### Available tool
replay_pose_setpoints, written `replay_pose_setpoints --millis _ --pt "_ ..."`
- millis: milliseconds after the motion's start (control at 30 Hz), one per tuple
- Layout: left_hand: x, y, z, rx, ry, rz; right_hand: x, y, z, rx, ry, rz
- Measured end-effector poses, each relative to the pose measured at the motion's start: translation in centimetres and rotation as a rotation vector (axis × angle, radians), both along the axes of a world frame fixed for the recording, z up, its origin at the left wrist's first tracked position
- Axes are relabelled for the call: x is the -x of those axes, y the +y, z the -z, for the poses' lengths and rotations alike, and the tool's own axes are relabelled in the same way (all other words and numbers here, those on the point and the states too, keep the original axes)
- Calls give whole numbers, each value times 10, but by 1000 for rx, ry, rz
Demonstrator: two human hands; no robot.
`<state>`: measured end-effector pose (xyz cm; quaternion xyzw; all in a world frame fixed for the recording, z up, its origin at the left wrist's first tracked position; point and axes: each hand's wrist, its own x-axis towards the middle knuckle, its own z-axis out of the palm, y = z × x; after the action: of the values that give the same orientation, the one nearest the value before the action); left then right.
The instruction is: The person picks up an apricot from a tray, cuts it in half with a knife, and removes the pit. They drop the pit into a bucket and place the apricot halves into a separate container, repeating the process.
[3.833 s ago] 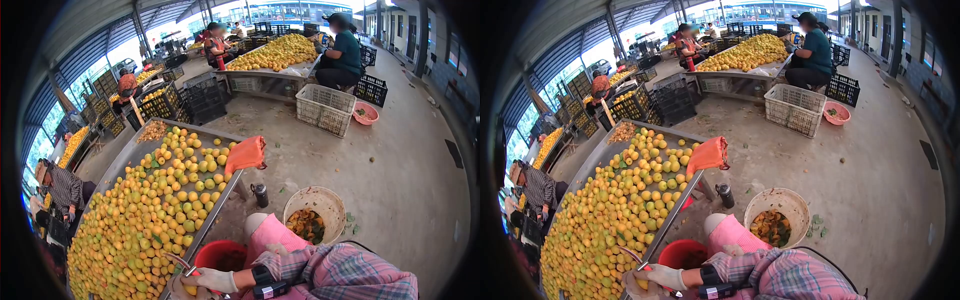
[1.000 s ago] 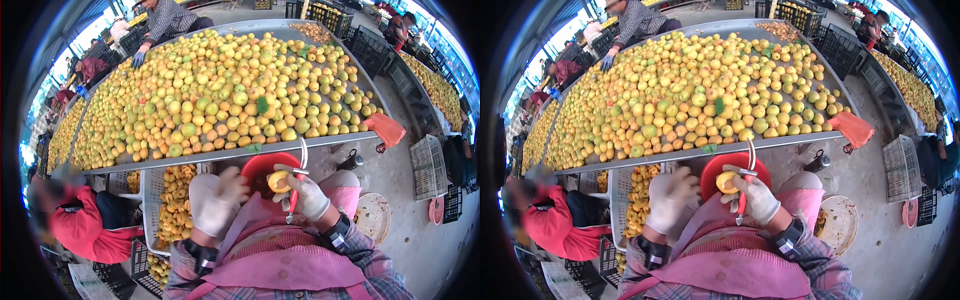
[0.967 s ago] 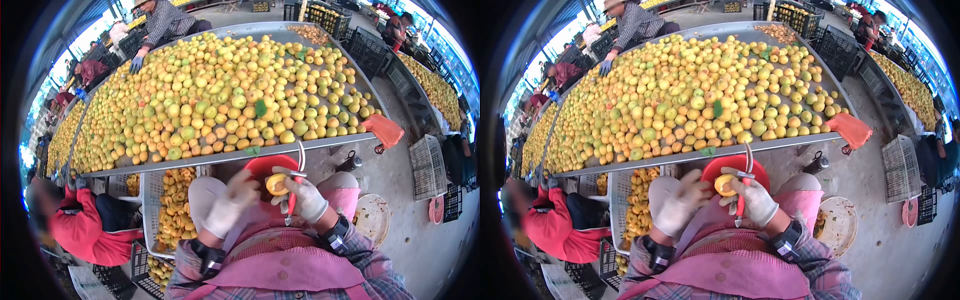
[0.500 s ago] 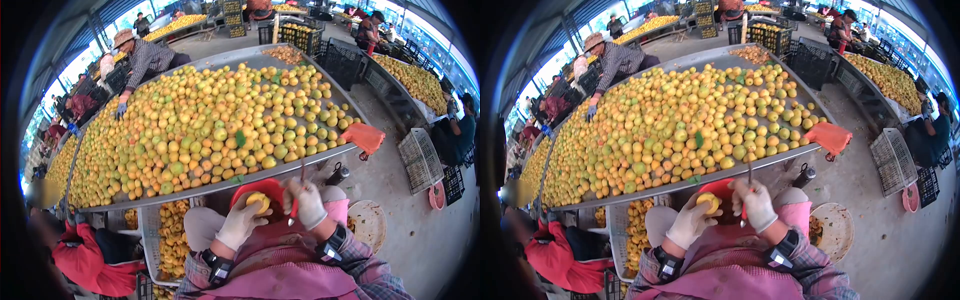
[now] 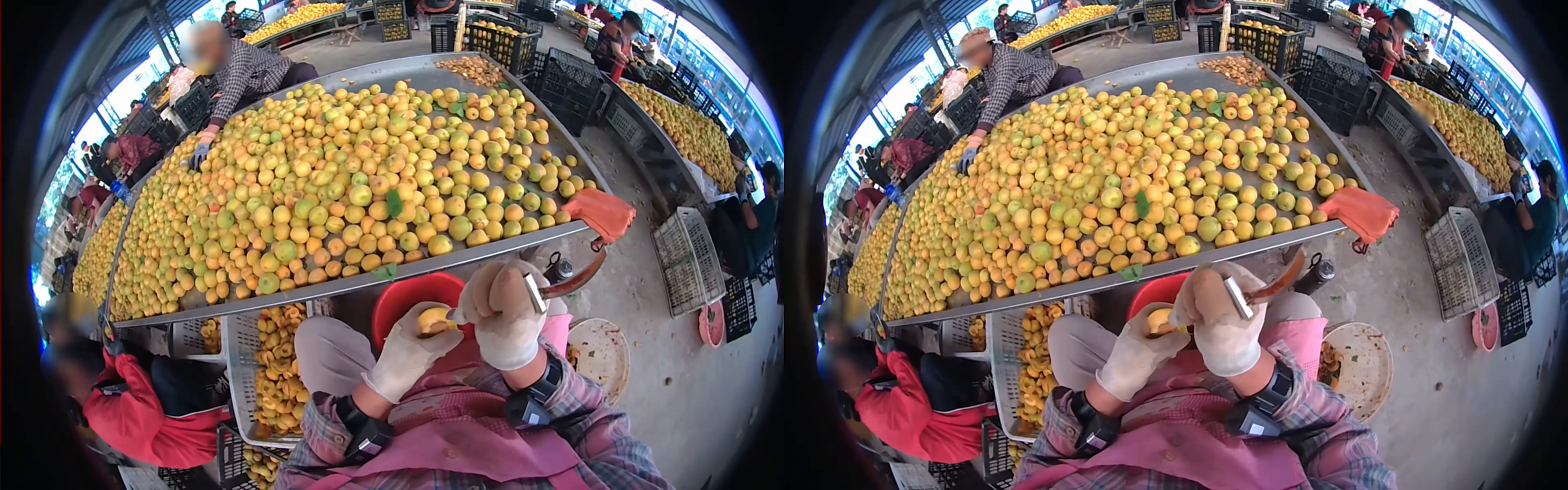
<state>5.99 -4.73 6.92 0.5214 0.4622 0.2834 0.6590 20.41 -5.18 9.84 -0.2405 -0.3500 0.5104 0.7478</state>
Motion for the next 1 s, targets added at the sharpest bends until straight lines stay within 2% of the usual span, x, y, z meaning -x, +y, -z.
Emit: replay_pose_setpoints --millis 133,200,233,267,300,333,367,400,433,467,500,533,600,633,700,733,800,933,1000 --pt "-2 0 7 -83 24 6 0 -4 4 60 -260 48" --pt "-4 0 5 -99 72 -7 -6 -7 10 27 -272 -2" --pt "-4 0 6 -102 69 -4 -7 -8 12 21 -442 53" --pt "-3 -1 7 -245 137 5 -8 -7 14 12 -614 116" --pt "-4 0 8 -396 198 22 -7 -3 30 -45 -603 174" --pt "-6 -2 6 -354 180 -13 -5 -4 24 28 -424 85" --pt "-4 1 17 -470 269 13 -3 -8 14 164 -351 8" --pt "-2 2 24 -548 297 71 -13 -3 2 -103 -614 45" --pt "0 2 41 -607 309 69 -17 -6 -15 -55 -627 -44" --pt "-1 4 38 -577 255 98 -19 -3 -8 -136 -661 4" --pt "-2 5 45 -792 258 112 -23 1 -4 -88 -760 -87" --pt "-2 5 40 -800 270 147 -14 1 -6 -119 -559 -66" --pt "-11 -8 0 -482 228 106 -21 2 -9 -15 -624 -158" --pt "-15 -9 -10 -494 222 121 -23 4 -5 -19 -627 -139" --pt "-19 -11 -22 -497 121 104 -27 8 8 40 -113 -326" --pt "-18 -10 -23 -501 122 109 -28 8 6 36 -111 -321" --pt "-17 -9 -23 -443 113 154 -31 7 2 98 185 -463" --pt "-17 -9 -2 -409 -2 94 -30 6 -5 200 243 -343" --pt "-10 -4 8 54 -116 87 -26 3 -10 241 141 -172"
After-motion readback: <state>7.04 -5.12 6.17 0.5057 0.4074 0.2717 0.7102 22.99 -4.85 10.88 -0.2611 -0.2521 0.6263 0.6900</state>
